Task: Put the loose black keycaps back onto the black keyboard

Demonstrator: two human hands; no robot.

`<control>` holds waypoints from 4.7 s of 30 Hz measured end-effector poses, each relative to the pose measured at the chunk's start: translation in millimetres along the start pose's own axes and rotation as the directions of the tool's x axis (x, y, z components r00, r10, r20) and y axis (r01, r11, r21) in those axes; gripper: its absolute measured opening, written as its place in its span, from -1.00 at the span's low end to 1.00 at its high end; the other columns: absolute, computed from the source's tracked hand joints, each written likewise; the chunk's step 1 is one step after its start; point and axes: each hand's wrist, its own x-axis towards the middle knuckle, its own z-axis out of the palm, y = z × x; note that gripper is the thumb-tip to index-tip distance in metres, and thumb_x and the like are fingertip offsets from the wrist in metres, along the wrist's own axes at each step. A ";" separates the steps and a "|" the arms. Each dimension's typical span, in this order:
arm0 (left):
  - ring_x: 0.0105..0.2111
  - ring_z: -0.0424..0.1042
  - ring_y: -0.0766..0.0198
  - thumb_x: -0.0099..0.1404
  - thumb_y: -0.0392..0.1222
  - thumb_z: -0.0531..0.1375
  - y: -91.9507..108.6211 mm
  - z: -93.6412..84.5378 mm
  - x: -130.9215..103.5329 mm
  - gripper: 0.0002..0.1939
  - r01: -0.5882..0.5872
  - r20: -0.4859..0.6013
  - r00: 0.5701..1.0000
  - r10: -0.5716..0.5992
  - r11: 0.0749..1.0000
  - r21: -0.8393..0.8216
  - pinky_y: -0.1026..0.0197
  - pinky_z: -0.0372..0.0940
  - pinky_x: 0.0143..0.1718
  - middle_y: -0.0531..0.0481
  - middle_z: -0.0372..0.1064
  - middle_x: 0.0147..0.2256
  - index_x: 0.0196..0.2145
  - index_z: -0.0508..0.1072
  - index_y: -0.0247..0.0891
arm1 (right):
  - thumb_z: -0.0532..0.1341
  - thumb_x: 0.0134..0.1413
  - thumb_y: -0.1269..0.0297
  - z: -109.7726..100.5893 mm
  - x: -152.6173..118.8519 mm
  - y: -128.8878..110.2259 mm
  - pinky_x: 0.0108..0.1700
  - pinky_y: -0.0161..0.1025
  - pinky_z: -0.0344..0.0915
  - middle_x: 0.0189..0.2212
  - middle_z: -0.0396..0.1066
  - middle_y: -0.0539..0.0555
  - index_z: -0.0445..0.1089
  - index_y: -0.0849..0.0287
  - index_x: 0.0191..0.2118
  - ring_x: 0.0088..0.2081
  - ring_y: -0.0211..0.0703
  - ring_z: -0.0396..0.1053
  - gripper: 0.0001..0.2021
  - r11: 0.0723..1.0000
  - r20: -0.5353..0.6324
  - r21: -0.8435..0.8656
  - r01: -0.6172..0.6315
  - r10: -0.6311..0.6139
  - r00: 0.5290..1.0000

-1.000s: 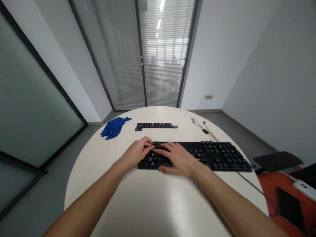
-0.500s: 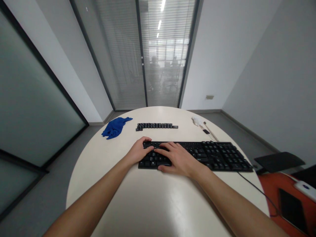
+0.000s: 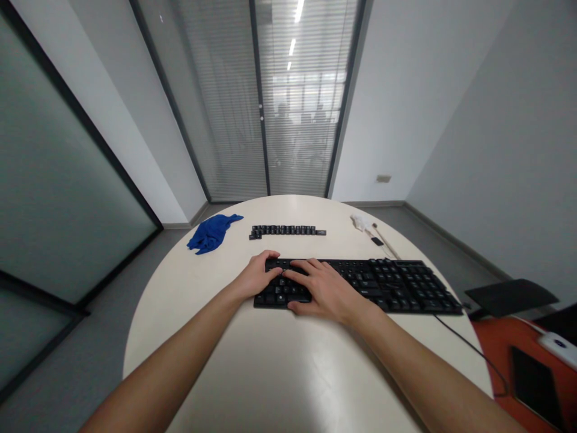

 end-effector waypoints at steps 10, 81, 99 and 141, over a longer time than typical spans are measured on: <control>0.11 0.37 -0.01 0.20 -0.26 0.30 -4.9 -1.1 -2.6 -0.57 0.003 -0.004 1.000 -0.003 0.999 0.032 -0.08 0.20 0.22 -0.16 0.45 0.04 0.05 0.46 -0.22 | 0.29 0.12 -0.05 6.1 2.5 -6.9 0.12 0.10 0.15 0.19 0.35 0.18 0.34 0.05 0.23 0.11 0.20 0.25 -0.41 0.999 -0.001 -0.027 -0.020 0.020 1.000; -0.25 0.48 0.14 0.24 -0.19 0.20 4.8 -57.4 6.4 -0.77 -0.193 0.235 0.963 0.134 0.949 0.249 0.15 0.34 -0.15 -0.03 0.53 -0.25 -0.16 0.57 -0.17 | 0.20 0.25 0.06 7.6 -2.5 -9.2 0.24 0.19 0.10 0.30 0.22 0.13 0.32 -0.04 0.27 0.31 0.22 0.05 -0.51 1.000 0.021 0.022 0.020 -0.020 1.000; -0.30 0.47 0.15 0.20 -0.05 0.27 10.4 -70.4 3.7 -0.71 -0.079 0.397 0.918 -0.003 0.979 0.190 0.19 0.32 -0.25 -0.09 0.54 -0.30 -0.20 0.58 -0.30 | 0.16 0.30 0.06 6.6 -3.3 -7.5 0.25 0.16 0.11 0.31 0.21 0.14 0.26 -0.04 0.31 0.28 0.16 0.13 -0.50 0.999 0.060 0.035 0.027 -0.029 0.998; -0.40 0.45 0.20 0.18 -0.09 0.27 11.8 -70.1 5.1 -0.76 -0.089 0.387 0.922 -0.001 0.972 0.215 0.24 0.25 -0.37 -0.01 0.53 -0.39 -0.23 0.60 -0.25 | 0.20 0.20 -0.06 21.3 13.5 -30.6 0.24 0.10 0.06 0.27 0.22 0.18 0.13 0.02 0.38 0.23 0.17 0.13 -0.31 0.997 -0.008 0.024 -0.073 0.074 0.997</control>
